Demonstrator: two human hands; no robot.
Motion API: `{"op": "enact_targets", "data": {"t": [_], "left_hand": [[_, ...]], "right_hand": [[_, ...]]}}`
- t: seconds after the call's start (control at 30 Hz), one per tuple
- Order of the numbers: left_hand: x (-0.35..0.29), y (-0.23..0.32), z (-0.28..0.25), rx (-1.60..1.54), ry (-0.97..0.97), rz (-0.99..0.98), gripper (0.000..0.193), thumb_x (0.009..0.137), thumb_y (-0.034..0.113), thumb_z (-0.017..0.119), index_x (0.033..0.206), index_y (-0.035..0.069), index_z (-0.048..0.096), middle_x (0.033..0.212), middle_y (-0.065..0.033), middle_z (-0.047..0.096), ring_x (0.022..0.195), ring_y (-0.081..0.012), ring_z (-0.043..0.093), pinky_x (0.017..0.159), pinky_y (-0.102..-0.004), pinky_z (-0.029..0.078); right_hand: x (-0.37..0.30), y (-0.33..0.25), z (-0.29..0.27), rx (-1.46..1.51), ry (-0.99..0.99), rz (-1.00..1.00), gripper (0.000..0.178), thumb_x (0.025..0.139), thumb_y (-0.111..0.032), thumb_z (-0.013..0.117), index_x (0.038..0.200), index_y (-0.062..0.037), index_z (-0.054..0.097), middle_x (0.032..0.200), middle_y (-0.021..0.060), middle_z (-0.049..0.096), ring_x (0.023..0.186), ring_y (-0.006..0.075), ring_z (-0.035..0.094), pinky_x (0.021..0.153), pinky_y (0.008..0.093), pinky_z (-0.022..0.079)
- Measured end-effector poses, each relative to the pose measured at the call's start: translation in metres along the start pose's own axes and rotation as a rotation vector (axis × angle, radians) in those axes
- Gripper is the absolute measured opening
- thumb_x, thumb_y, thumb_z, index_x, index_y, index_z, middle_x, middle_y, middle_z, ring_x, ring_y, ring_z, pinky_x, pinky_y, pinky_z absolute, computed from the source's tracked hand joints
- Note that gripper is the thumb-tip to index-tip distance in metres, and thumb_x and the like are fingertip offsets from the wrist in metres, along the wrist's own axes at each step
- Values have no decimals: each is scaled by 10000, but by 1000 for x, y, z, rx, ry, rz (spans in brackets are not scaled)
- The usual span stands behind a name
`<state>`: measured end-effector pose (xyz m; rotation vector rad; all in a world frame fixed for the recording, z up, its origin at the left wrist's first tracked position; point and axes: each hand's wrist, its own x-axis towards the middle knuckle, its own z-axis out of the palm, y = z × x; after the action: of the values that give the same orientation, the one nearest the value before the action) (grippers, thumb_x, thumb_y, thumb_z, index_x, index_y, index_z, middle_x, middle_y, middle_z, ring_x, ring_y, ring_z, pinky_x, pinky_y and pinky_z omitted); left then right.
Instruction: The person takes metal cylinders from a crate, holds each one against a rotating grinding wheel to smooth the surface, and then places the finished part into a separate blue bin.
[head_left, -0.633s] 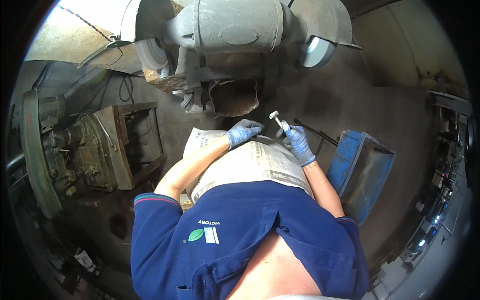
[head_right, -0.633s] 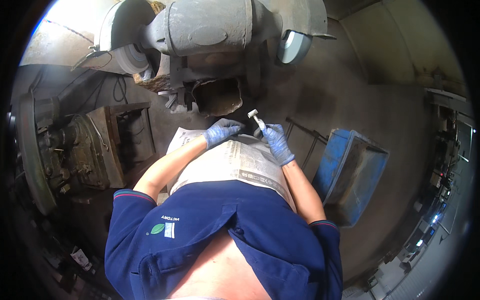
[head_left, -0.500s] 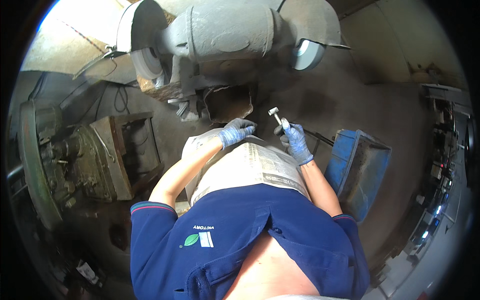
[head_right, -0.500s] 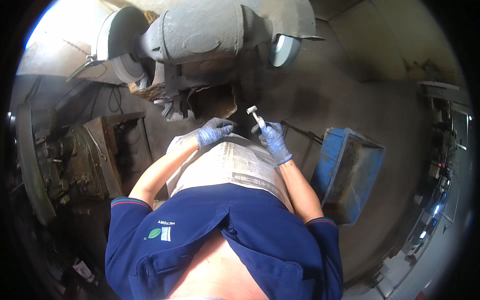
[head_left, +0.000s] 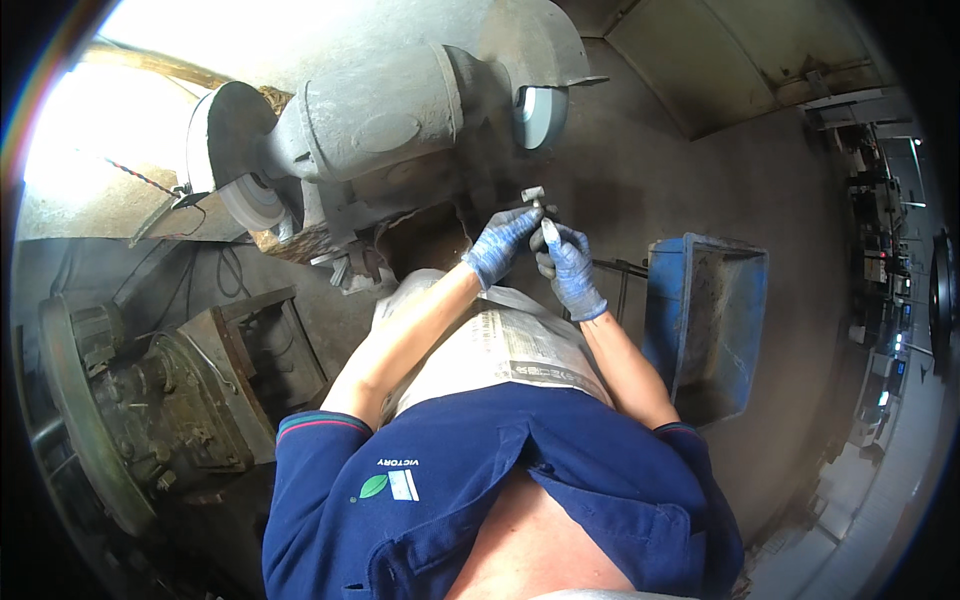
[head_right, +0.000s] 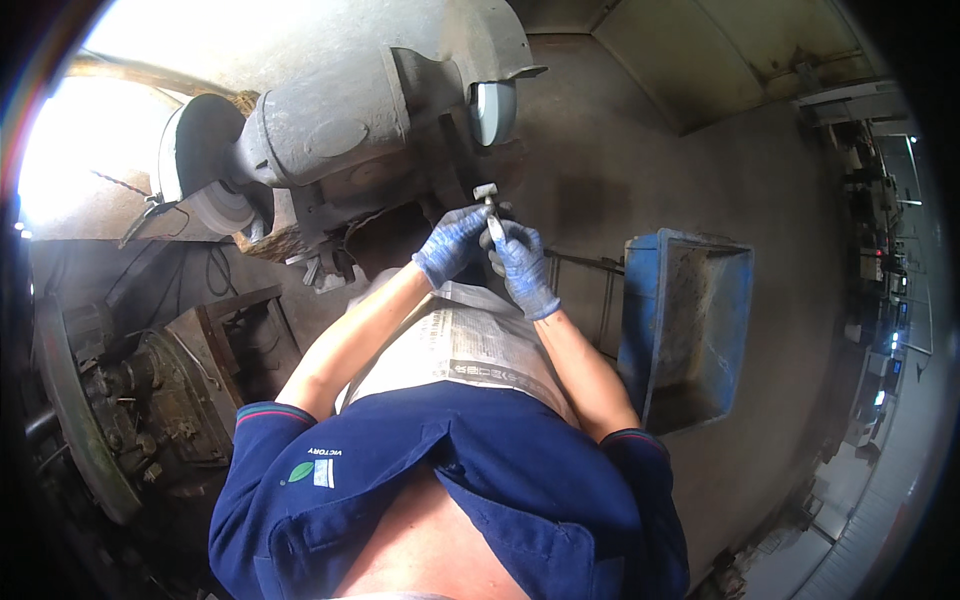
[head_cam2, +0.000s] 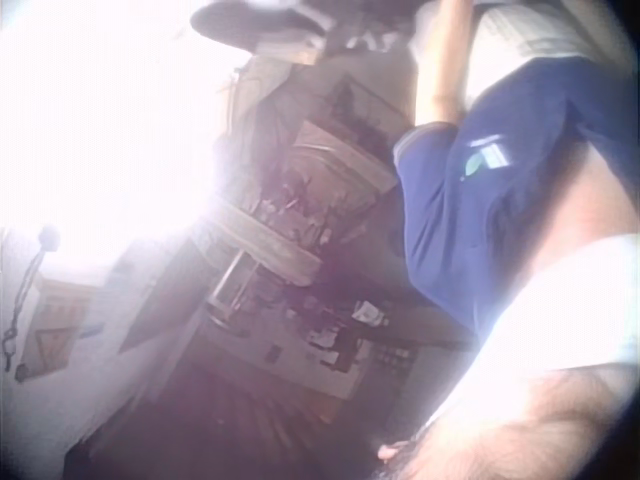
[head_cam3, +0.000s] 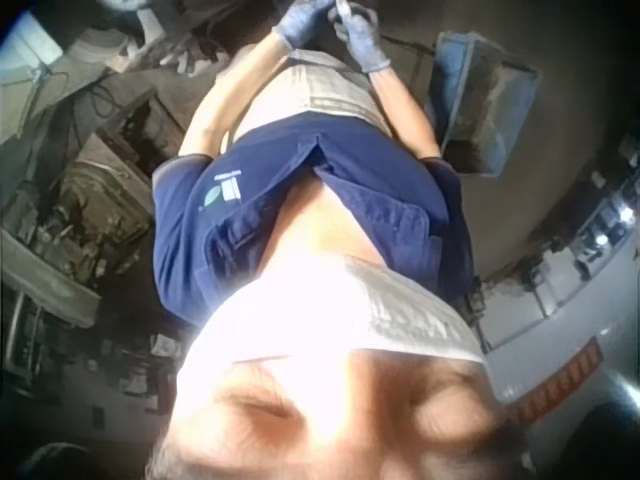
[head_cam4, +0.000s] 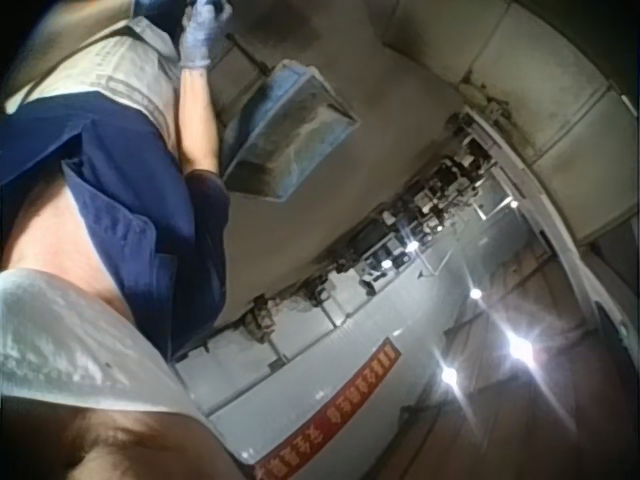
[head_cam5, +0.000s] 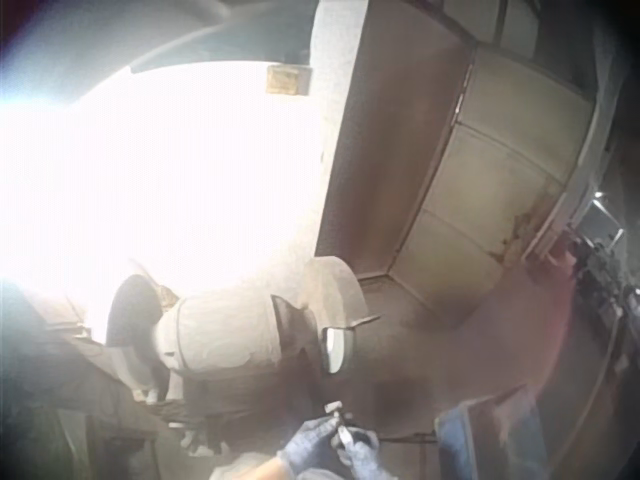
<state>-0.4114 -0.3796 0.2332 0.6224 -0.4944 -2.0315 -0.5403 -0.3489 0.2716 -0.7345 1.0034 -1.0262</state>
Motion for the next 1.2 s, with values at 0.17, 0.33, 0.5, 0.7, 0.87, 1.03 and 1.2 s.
{"op": "enact_targets", "data": {"t": [0.17,0.33,0.5,0.7,0.87,1.03,1.2], "left_hand": [[15,17,15,-74,-60,-106,368,919,238,511,1169,-31,509,658,-30,547,600,-165,571,560,-308,511],[40,11,14,-122,8,26,346,908,225,534,1141,-31,536,736,-44,592,755,-154,603,744,-281,493],[58,1,4,-136,43,60,347,918,246,518,1132,-25,549,940,-107,642,842,-178,619,798,-289,494],[62,-2,9,-285,-57,82,353,945,270,460,1133,-20,534,975,-140,620,868,-208,608,796,-304,498],[63,-3,9,-324,-72,84,367,953,292,440,1143,-10,523,991,-132,608,884,-198,593,805,-303,493],[67,-4,5,-249,-17,91,365,957,285,433,1146,-15,519,990,-123,608,892,-200,588,818,-299,485],[68,-1,6,-238,-8,99,349,958,267,433,1140,-18,520,986,-122,608,888,-202,586,816,-303,485]], "right_hand": [[21,-12,-6,-129,8,-70,258,896,-285,570,763,-65,596,699,-20,534,480,23,397,392,177,302],[40,-23,-14,-38,-46,1,210,887,-258,587,761,-91,583,620,-59,477,461,-4,367,384,156,276],[51,-24,-14,-194,32,-42,193,850,-197,631,715,-64,594,567,-62,471,476,24,410,425,197,316],[60,-14,-11,-661,94,-438,114,804,-105,639,753,-21,582,623,40,564,599,74,477,571,259,418],[63,-8,-12,-651,77,-467,128,799,-131,623,750,-23,576,623,63,565,576,119,502,566,281,428],[61,-21,-4,-735,121,-425,124,787,-128,623,733,-26,578,616,78,566,554,143,509,554,297,428],[67,-9,-10,-693,109,-449,111,765,-129,625,745,-27,585,630,87,576,570,168,524,570,306,435]]}}
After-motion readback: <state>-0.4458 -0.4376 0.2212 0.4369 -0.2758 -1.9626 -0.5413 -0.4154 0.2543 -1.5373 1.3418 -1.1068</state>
